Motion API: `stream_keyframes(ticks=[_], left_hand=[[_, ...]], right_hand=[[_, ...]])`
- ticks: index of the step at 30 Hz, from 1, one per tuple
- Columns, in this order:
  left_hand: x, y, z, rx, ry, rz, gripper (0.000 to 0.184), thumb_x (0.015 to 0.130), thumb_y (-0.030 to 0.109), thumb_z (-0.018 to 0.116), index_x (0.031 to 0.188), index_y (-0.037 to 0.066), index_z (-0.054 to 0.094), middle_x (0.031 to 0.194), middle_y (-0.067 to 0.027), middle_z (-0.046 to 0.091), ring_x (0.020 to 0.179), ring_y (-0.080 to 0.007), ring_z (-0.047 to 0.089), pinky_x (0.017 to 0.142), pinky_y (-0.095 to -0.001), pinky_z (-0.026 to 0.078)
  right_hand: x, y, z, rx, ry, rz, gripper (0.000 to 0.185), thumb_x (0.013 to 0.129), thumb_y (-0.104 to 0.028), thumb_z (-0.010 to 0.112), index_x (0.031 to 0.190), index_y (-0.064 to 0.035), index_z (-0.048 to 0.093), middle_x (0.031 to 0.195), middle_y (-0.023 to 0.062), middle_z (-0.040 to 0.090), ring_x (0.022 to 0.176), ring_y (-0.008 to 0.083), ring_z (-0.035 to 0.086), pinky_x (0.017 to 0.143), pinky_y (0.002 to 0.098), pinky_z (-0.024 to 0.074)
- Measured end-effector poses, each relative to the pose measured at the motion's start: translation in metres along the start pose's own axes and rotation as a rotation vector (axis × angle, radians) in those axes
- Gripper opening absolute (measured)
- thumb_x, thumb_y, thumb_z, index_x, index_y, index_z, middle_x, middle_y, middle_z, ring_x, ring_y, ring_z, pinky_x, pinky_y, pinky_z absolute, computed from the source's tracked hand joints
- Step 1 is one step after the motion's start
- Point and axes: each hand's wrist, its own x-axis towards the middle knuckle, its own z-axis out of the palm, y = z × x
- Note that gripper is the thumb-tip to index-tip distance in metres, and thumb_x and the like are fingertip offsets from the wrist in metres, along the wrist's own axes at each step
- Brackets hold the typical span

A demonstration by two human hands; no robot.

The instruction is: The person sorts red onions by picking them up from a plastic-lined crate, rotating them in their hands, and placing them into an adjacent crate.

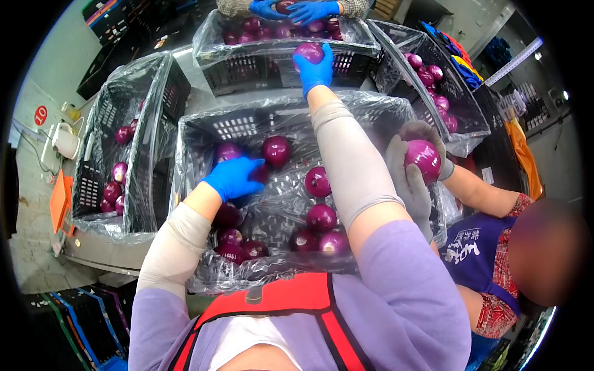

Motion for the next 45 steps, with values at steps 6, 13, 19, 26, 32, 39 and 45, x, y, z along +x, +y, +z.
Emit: stream_keyframes(ticks=[6, 13, 19, 26, 32, 39, 45], left_hand=[[0.001, -0.001, 0.001, -0.018, 0.015, 0.006, 0.068, 0.077, 0.046, 0.064, 0.134, 0.015, 0.045, 0.118, -0.0145, 0.057, 0.108, -0.0322, 0.056, 0.089, -0.0457, 0.046], [0.003, -0.002, 0.002, 0.002, 0.026, 0.011, 0.068, 0.077, 0.046, 0.064, 0.134, 0.015, 0.045, 0.116, -0.0142, 0.058, 0.107, -0.0322, 0.057, 0.088, -0.0462, 0.046], [0.006, -0.001, 0.002, -0.009, 0.019, 0.048, 0.067, 0.077, 0.045, 0.065, 0.134, 0.015, 0.046, 0.115, -0.0143, 0.058, 0.104, -0.0321, 0.058, 0.086, -0.0448, 0.048], [0.01, -0.004, 0.005, -0.025, 0.067, 0.091, 0.066, 0.077, 0.044, 0.065, 0.133, 0.016, 0.046, 0.113, -0.0134, 0.058, 0.103, -0.032, 0.058, 0.085, -0.0443, 0.048], [0.009, -0.001, 0.0, -0.002, 0.05, 0.063, 0.066, 0.077, 0.045, 0.065, 0.133, 0.017, 0.046, 0.113, -0.0125, 0.059, 0.103, -0.0309, 0.058, 0.084, -0.0443, 0.048], [0.012, -0.001, 0.004, 0.017, 0.03, 0.066, 0.067, 0.077, 0.046, 0.065, 0.134, 0.017, 0.045, 0.113, -0.0121, 0.059, 0.104, -0.0305, 0.058, 0.084, -0.0444, 0.048], [0.013, -0.002, 0.004, 0.003, 0.047, 0.074, 0.067, 0.076, 0.045, 0.066, 0.133, 0.016, 0.046, 0.113, -0.0121, 0.059, 0.104, -0.0305, 0.058, 0.084, -0.0444, 0.048]], right_hand=[[-0.001, 0.003, 0.003, 0.085, 0.026, -0.009, 0.092, 0.057, -0.022, 0.086, 0.136, -0.0166, 0.039, 0.13, 0.0153, 0.047, 0.115, 0.0277, 0.05, 0.096, 0.0365, 0.0426], [0.008, 0.013, 0.006, 0.034, 0.0, -0.013, 0.091, 0.059, -0.025, 0.084, 0.137, -0.0161, 0.037, 0.13, 0.0188, 0.044, 0.115, 0.031, 0.049, 0.097, 0.0384, 0.0427], [0.006, 0.013, 0.004, 0.023, -0.008, 0.032, 0.092, 0.059, -0.027, 0.084, 0.137, -0.0161, 0.037, 0.133, 0.0199, 0.041, 0.116, 0.0329, 0.048, 0.098, 0.0396, 0.0427], [0.01, 0.017, 0.005, 0.012, -0.046, 0.006, 0.092, 0.059, -0.026, 0.084, 0.137, -0.0184, 0.037, 0.131, 0.0207, 0.041, 0.116, 0.0324, 0.048, 0.097, 0.0392, 0.0434], [0.012, 0.017, 0.006, 0.0, -0.042, 0.038, 0.088, 0.061, -0.025, 0.084, 0.136, -0.0208, 0.038, 0.132, 0.0214, 0.04, 0.114, 0.0323, 0.049, 0.097, 0.0388, 0.0433], [0.006, 0.011, 0.005, 0.006, -0.008, -0.011, 0.084, 0.063, -0.019, 0.084, 0.134, -0.0116, 0.04, 0.126, 0.014, 0.049, 0.11, 0.0245, 0.052, 0.094, 0.0345, 0.0452], [0.006, 0.01, 0.004, 0.042, -0.022, 0.05, 0.087, 0.06, -0.023, 0.084, 0.135, -0.0218, 0.04, 0.131, 0.0195, 0.041, 0.115, 0.0321, 0.049, 0.095, 0.0388, 0.0449]])
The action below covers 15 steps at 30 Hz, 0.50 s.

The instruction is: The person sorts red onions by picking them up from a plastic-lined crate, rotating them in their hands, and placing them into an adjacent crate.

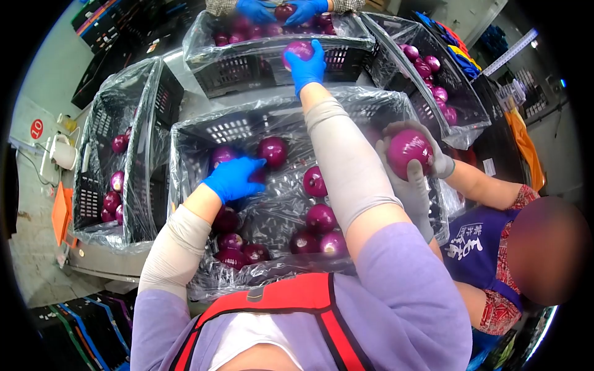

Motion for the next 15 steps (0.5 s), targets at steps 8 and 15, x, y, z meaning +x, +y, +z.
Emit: stream_keyframes(ticks=[8, 15], left_hand=[[0.001, 0.002, -0.001, 0.002, -0.005, 0.007, 0.067, 0.076, 0.046, 0.066, 0.133, 0.016, 0.046, 0.113, -0.0128, 0.059, 0.104, -0.0307, 0.058, 0.084, -0.0445, 0.048], [0.001, 0.004, -0.006, 0.008, -0.028, -0.005, 0.067, 0.076, 0.046, 0.065, 0.133, 0.016, 0.046, 0.115, -0.0128, 0.058, 0.106, -0.0307, 0.057, 0.086, -0.0441, 0.048]], right_hand=[[-0.005, -0.007, -0.001, -0.039, 0.009, -0.034, 0.085, 0.062, -0.022, 0.083, 0.136, -0.0169, 0.04, 0.129, 0.0178, 0.045, 0.112, 0.0285, 0.05, 0.094, 0.0366, 0.0451], [-0.001, -0.001, -0.002, -0.034, -0.016, -0.037, 0.09, 0.06, -0.024, 0.084, 0.137, -0.0195, 0.038, 0.132, 0.0213, 0.04, 0.115, 0.0323, 0.049, 0.096, 0.0384, 0.0442]])
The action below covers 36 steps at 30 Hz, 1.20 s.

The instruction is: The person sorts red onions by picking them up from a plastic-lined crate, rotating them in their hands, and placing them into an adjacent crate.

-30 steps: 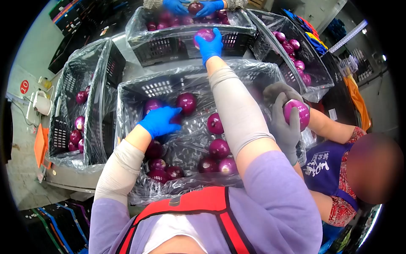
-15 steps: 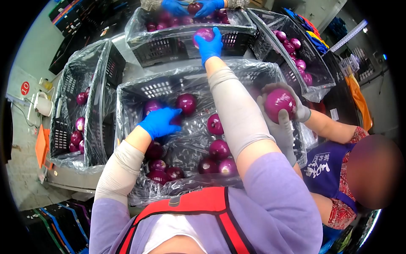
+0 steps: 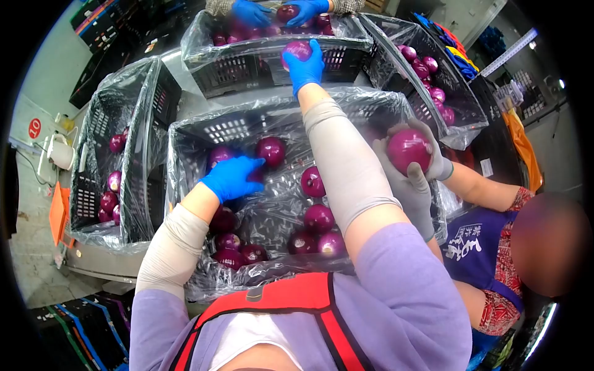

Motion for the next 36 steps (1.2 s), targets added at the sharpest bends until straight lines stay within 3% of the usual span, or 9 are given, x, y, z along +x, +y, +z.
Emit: stream_keyframes(ticks=[10, 18, 22, 26, 27, 29, 30, 34, 36], left_hand=[[0.0, -0.001, 0.001, -0.009, 0.005, -0.005, 0.068, 0.076, 0.047, 0.066, 0.133, 0.015, 0.046, 0.114, -0.0131, 0.058, 0.105, -0.0311, 0.058, 0.086, -0.0446, 0.047], [0.003, -0.006, 0.004, -0.026, 0.022, 0.016, 0.068, 0.076, 0.046, 0.066, 0.133, 0.015, 0.046, 0.115, -0.0135, 0.057, 0.106, -0.0315, 0.057, 0.087, -0.0443, 0.047], [0.001, -0.004, 0.003, -0.021, 0.024, 0.008, 0.067, 0.076, 0.045, 0.066, 0.132, 0.014, 0.047, 0.115, -0.0141, 0.058, 0.106, -0.0317, 0.057, 0.087, -0.0446, 0.047], [0.002, -0.006, 0.002, -0.006, 0.029, 0.003, 0.062, 0.076, 0.045, 0.065, 0.128, 0.013, 0.052, 0.113, -0.0152, 0.06, 0.104, -0.0324, 0.059, 0.085, -0.0451, 0.048], [0.001, -0.006, -0.002, -0.005, 0.036, -0.024, 0.06, 0.076, 0.045, 0.064, 0.126, 0.013, 0.054, 0.112, -0.0153, 0.061, 0.103, -0.0326, 0.059, 0.085, -0.0451, 0.049], [-0.001, -0.003, -0.016, 0.055, -0.006, -0.133, 0.038, 0.077, 0.04, 0.06, 0.099, 0.011, 0.069, 0.098, -0.0137, 0.067, 0.092, -0.0329, 0.064, 0.079, -0.0446, 0.051], [-0.001, -0.005, -0.017, 0.116, 0.006, -0.182, 0.035, 0.078, 0.039, 0.059, 0.097, 0.011, 0.07, 0.095, -0.0136, 0.067, 0.089, -0.0331, 0.064, 0.078, -0.0435, 0.051], [0.004, -0.009, -0.019, 0.216, 0.043, -0.33, 0.028, 0.082, 0.031, 0.054, 0.095, 0.012, 0.07, 0.095, -0.0142, 0.066, 0.09, -0.0319, 0.064, 0.078, -0.0416, 0.052], [0.006, -0.011, -0.015, 0.217, 0.117, -0.354, 0.024, 0.081, 0.023, 0.053, 0.092, 0.012, 0.071, 0.095, -0.0134, 0.067, 0.09, -0.031, 0.065, 0.076, -0.0416, 0.052]], right_hand=[[0.006, 0.008, 0.002, -0.04, 0.009, -0.047, 0.093, 0.059, -0.024, 0.083, 0.139, -0.0191, 0.036, 0.132, 0.0222, 0.04, 0.115, 0.0335, 0.049, 0.097, 0.0384, 0.0436], [0.002, 0.0, 0.0, 0.109, 0.055, -0.064, 0.102, 0.061, -0.013, 0.085, 0.141, 0.0006, 0.025, 0.134, 0.0166, 0.042, 0.115, 0.0236, 0.049, 0.096, 0.0321, 0.0434], [0.009, 0.007, 0.007, 0.243, -0.108, -0.317, 0.098, 0.067, -0.009, 0.081, 0.144, -0.0051, 0.02, 0.136, 0.0167, 0.039, 0.117, 0.0256, 0.046, 0.096, 0.0329, 0.0427], [0.009, 0.011, 0.004, 0.052, -0.118, -0.293, 0.096, 0.073, -0.008, 0.076, 0.147, -0.0095, 0.013, 0.139, 0.0206, 0.036, 0.115, 0.0252, 0.048, 0.099, 0.0337, 0.0392], [0.008, 0.01, 0.006, 0.236, -0.1, -0.252, 0.089, 0.073, -0.018, 0.078, 0.143, -0.0029, 0.026, 0.134, 0.022, 0.042, 0.119, 0.0278, 0.046, 0.1, 0.0351, 0.0385], [0.001, 0.002, 0.003, 0.193, -0.155, -0.161, 0.078, 0.078, -0.011, 0.073, 0.142, -0.0037, 0.028, 0.136, 0.0224, 0.041, 0.116, 0.0251, 0.048, 0.099, 0.0338, 0.0389], [-0.004, 0.001, 0.004, 0.217, -0.118, -0.199, 0.06, 0.082, -0.011, 0.069, 0.134, -0.001, 0.042, 0.127, 0.0189, 0.052, 0.112, 0.0218, 0.053, 0.097, 0.0324, 0.0412], [-0.046, -0.031, -0.01, 0.293, -0.21, -0.38, 0.028, 0.087, -0.008, 0.063, 0.114, -0.0013, 0.061, 0.107, 0.0075, 0.065, 0.097, 0.0118, 0.06, 0.088, 0.0263, 0.0466], [-0.08, -0.039, -0.022, 0.238, -0.288, -0.395, 0.025, 0.087, -0.007, 0.062, 0.112, -0.0013, 0.061, 0.105, 0.0069, 0.065, 0.097, 0.0112, 0.059, 0.086, 0.0258, 0.0473]])
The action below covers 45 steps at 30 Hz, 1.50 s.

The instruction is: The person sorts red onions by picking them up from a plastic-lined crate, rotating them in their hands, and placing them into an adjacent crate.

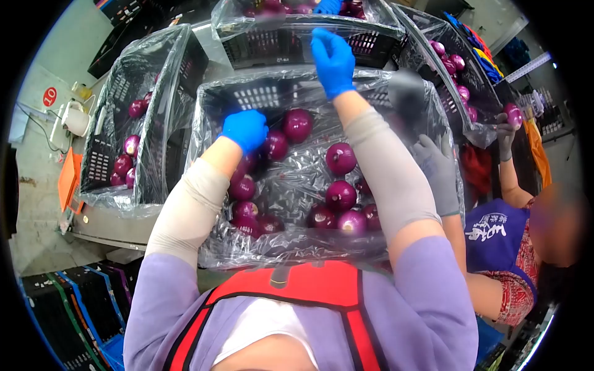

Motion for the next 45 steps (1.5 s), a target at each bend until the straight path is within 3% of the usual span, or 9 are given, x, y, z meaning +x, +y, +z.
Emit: stream_keyframes(ticks=[3, 5, 9, 21, 26, 31, 35, 38, 45], left_hand=[[0.004, -0.002, 0.0, -0.044, 0.098, -0.045, 0.023, 0.081, 0.017, 0.052, 0.091, 0.011, 0.071, 0.096, -0.0134, 0.068, 0.091, -0.0304, 0.066, 0.074, -0.0416, 0.053], [0.007, -0.003, 0.001, -0.079, 0.163, -0.067, 0.022, 0.081, 0.016, 0.051, 0.091, 0.01, 0.07, 0.095, -0.0137, 0.068, 0.09, -0.0308, 0.066, 0.074, -0.0417, 0.052], [0.008, 0.0, -0.001, -0.131, 0.306, -0.023, 0.025, 0.081, 0.015, 0.05, 0.1, 0.01, 0.065, 0.096, -0.0137, 0.067, 0.091, -0.0309, 0.065, 0.074, -0.0423, 0.051], [0.004, 0.0, -0.006, -0.349, 0.417, -0.007, 0.045, 0.082, 0.017, 0.046, 0.125, 0.012, 0.055, 0.102, -0.0153, 0.066, 0.092, -0.031, 0.064, 0.079, -0.043, 0.05], [0.0, 0.003, -0.013, -0.499, 0.64, 0.05, 0.061, 0.085, 0.029, 0.056, 0.139, 0.012, 0.035, 0.11, -0.0179, 0.059, 0.097, -0.033, 0.061, 0.08, -0.0433, 0.049], [-0.001, 0.007, -0.026, -0.98, 0.54, 0.175, 0.062, 0.089, 0.032, 0.058, 0.141, 0.009, 0.035, 0.12, -0.0185, 0.057, 0.104, -0.0263, 0.059, 0.088, -0.0356, 0.046], [-0.015, 0.015, -0.035, -1.441, 0.348, 0.371, 0.057, 0.092, 0.034, 0.056, 0.141, 0.011, 0.036, 0.118, -0.0074, 0.056, 0.103, -0.0159, 0.054, 0.088, -0.03, 0.045], [-0.028, 0.021, -0.048, -1.769, -0.183, 0.322, 0.06, 0.094, 0.044, 0.046, 0.143, 0.012, 0.032, 0.134, -0.0076, 0.046, 0.11, -0.019, 0.055, 0.089, -0.036, 0.048], [-0.049, 0.026, -0.056, -1.948, -0.57, 0.607, 0.067, 0.092, 0.048, 0.046, 0.14, 0.003, 0.033, 0.136, -0.0155, 0.044, 0.121, -0.027, 0.049, 0.099, -0.0422, 0.045]], right_hand=[[-0.058, -0.036, 0.001, -0.113, -0.25, 0.045, 0.017, 0.085, -0.015, 0.066, 0.099, -0.0055, 0.066, 0.096, 0.0065, 0.066, 0.083, 0.0139, 0.063, 0.073, 0.0283, 0.0495], [-0.087, -0.025, -0.004, -0.411, -0.467, -0.225, 0.022, 0.082, -0.02, 0.066, 0.101, -0.0098, 0.066, 0.093, 0.0099, 0.065, 0.081, 0.0239, 0.064, 0.072, 0.0331, 0.05], [-0.125, -0.036, -0.007, -0.76, -0.982, -0.084, 0.054, 0.073, -0.026, 0.07, 0.122, -0.012, 0.054, 0.111, 0.0133, 0.058, 0.102, 0.0329, 0.056, 0.087, 0.0416, 0.0468], [-0.151, -0.02, 0.044, -1.066, -1.276, -0.103, 0.076, 0.063, -0.019, 0.075, 0.132, -0.0173, 0.044, 0.123, 0.0155, 0.049, 0.106, 0.0363, 0.052, 0.086, 0.0439, 0.0483], [-0.136, -0.051, 0.013, -0.812, -0.941, -0.013, 0.08, 0.057, -0.025, 0.08, 0.128, -0.015, 0.046, 0.113, 0.0179, 0.052, 0.1, 0.0378, 0.054, 0.087, 0.044, 0.0468], [-0.109, -0.13, -0.013, -0.539, -0.611, 0.109, 0.084, 0.062, -0.019, 0.082, 0.135, -0.0077, 0.042, 0.134, 0.0141, 0.047, 0.123, 0.0273, 0.046, 0.104, 0.0371, 0.0357], [-0.104, -0.178, -0.021, -0.298, -0.452, 0.221, 0.084, 0.065, -0.012, 0.081, 0.137, -0.0036, 0.039, 0.135, 0.0103, 0.047, 0.124, 0.0198, 0.044, 0.106, 0.0341, 0.0338], [-0.105, -0.196, -0.023, -0.176, -0.408, 0.302, 0.086, 0.064, -0.01, 0.081, 0.138, -0.0033, 0.037, 0.132, 0.0106, 0.048, 0.12, 0.0182, 0.046, 0.103, 0.0327, 0.0373], [-0.112, -0.201, -0.025, -0.04, -0.38, 0.405, 0.085, 0.065, -0.008, 0.08, 0.138, -0.0044, 0.037, 0.132, 0.0107, 0.047, 0.119, 0.018, 0.047, 0.101, 0.0326, 0.0397]])
